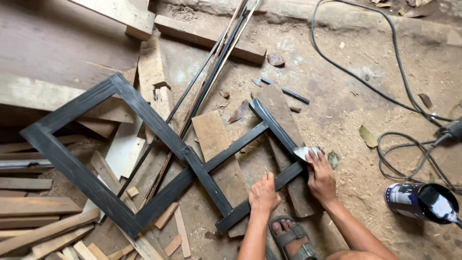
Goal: The person sits on the floor and sands a black wooden frame using a sanding block. They hold the frame with one hand and rub the sanding block along the edges and surfaces, occasionally flipping the frame to work on different sides.
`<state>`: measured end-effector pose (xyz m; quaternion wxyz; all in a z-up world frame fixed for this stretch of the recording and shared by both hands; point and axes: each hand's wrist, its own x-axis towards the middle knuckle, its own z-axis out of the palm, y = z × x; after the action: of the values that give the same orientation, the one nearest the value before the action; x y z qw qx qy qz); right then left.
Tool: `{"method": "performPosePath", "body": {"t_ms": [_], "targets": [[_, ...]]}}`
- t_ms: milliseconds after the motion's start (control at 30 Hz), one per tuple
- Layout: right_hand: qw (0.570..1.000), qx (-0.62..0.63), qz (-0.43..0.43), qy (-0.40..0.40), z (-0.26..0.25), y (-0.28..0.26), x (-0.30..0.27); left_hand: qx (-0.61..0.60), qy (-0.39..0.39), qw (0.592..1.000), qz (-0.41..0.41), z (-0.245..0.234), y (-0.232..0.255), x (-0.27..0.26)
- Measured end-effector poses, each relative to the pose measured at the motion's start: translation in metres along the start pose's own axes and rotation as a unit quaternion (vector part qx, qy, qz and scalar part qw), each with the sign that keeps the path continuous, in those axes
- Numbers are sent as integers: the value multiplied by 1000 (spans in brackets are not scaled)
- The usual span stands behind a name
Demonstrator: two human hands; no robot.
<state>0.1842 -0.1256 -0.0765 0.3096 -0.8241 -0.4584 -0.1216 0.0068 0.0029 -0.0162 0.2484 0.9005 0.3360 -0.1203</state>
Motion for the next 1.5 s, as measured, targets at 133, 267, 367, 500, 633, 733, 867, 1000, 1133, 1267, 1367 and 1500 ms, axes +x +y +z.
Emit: {"method": "performPosePath", "body": {"t_ms": [133,267,367,500,633,733,867,1000,1133,1267,1367,1500], "targets": [[1000,28,8,9,9,16,29,-6,-12,1000,-7,3,5,-6],[976,177,103,-79,-5,14,38,12,50,999,-2,5,1,5],[944,197,225,-140,-1,34,48,14,71,997,-6,16,0,7],[756,448,449,-161,13,57,72,27,87,996,-8,23,-5,10],[698,513,495,-63,13,73,33,25,69,997,-8,22,2,2],[639,617,460,2,26,74,26,30,32,999,1,18,3,2],[724,555,407,-38,21,82,19,47,55,997,17,15,2,3],[776,488,392,-73,4,76,26,40,115,992,39,30,-3,0],[776,463,423,-65,28,82,36,42,131,990,31,37,-7,8],[691,618,375,-14,26,86,24,68,173,981,57,46,-2,-5],[731,574,365,-53,20,90,25,73,178,979,59,46,0,-2],[661,654,364,-53,9,82,23,77,183,979,55,43,-1,1]]}}
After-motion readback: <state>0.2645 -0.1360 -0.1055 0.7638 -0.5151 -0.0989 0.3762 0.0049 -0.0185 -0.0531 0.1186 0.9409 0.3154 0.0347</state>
